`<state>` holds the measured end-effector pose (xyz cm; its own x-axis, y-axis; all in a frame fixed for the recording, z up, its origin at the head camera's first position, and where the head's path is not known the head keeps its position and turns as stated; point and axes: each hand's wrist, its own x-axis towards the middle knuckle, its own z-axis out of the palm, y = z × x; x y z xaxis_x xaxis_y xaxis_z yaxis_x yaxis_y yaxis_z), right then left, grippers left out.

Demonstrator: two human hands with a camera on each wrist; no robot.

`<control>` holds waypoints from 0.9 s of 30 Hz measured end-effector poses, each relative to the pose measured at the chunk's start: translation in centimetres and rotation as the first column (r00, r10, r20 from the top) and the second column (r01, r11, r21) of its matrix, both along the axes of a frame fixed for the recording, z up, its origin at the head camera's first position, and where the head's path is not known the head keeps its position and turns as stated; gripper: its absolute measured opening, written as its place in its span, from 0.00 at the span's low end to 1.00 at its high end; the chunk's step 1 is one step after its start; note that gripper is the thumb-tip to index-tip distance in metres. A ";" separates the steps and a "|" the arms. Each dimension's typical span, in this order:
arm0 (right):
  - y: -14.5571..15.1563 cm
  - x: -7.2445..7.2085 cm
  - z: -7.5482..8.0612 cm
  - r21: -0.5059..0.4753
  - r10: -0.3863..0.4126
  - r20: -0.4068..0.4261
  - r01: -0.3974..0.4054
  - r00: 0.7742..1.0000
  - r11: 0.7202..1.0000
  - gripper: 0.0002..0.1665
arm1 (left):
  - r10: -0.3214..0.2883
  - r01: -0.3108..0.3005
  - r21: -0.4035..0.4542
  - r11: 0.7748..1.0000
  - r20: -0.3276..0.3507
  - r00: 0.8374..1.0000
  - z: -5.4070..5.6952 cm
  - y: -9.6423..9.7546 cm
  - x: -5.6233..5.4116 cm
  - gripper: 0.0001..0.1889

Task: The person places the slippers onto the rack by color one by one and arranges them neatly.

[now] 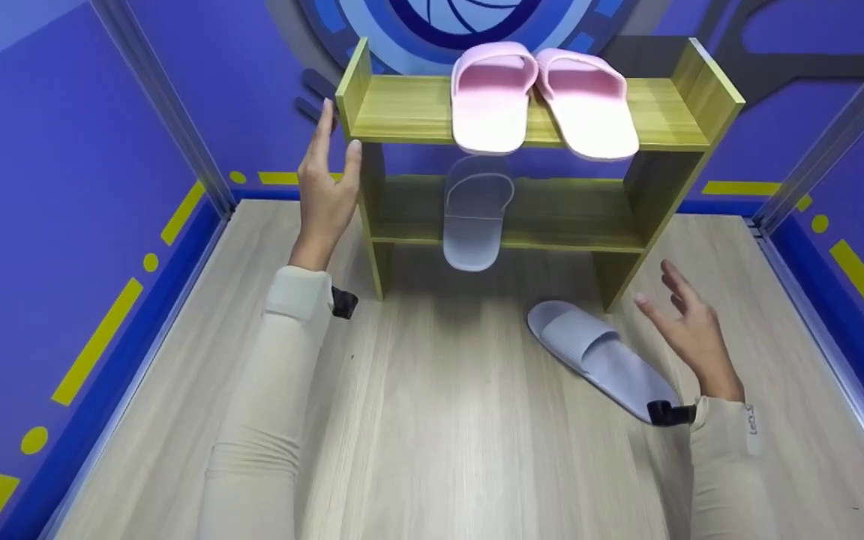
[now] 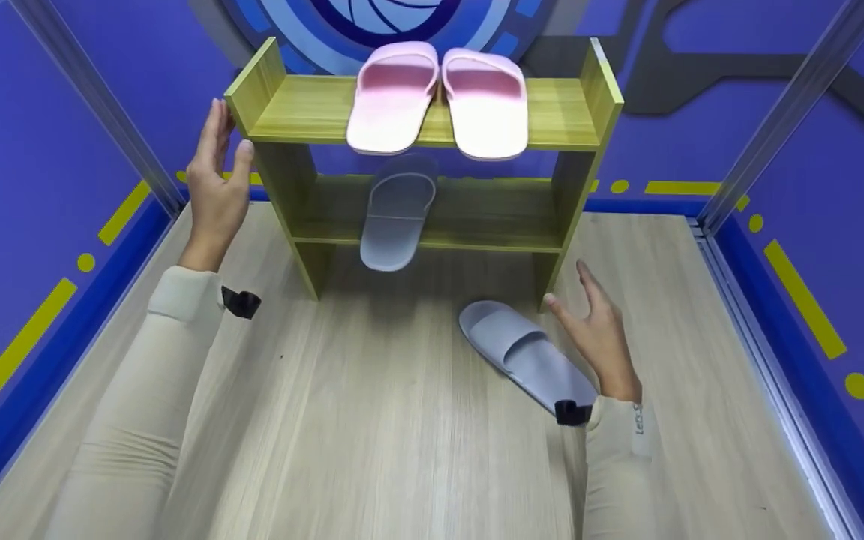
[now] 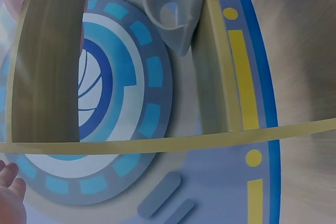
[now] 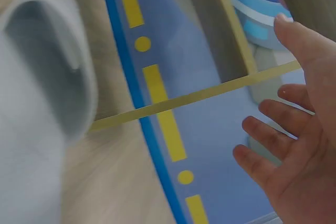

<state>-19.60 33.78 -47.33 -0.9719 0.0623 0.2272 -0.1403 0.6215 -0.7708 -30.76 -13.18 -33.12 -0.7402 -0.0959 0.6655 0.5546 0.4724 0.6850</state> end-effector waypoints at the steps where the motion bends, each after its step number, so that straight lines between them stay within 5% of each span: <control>1: 0.0 0.2 -0.4 0.002 0.014 0.007 -0.014 1.000 1.000 0.46 | -0.009 0.009 0.005 1.000 0.015 1.000 0.2 -0.1 -0.1 0.31; 10: 0.0 1.9 -3.3 0.063 0.080 0.175 -0.093 0.981 0.994 0.50 | -0.100 0.094 0.078 0.992 0.065 0.993 1.9 -0.3 -1.0 0.29; 18: -0.2 2.8 -5.4 0.087 0.109 0.282 -0.138 0.953 0.987 0.56 | -0.149 0.142 0.111 0.984 0.055 0.987 4.1 0.8 1.0 0.26; 27: -0.3 2.9 -7.4 0.089 0.155 0.296 -0.189 0.943 0.978 0.61 | -0.178 0.175 0.175 0.969 0.002 0.984 3.6 0.8 0.0 0.25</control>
<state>-16.74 33.46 -54.73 -0.9904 -0.1213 -0.0658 -0.0372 0.6936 -0.7194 -30.71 -12.38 -29.51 -0.7672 -0.0755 0.6370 0.6059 0.2407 0.7583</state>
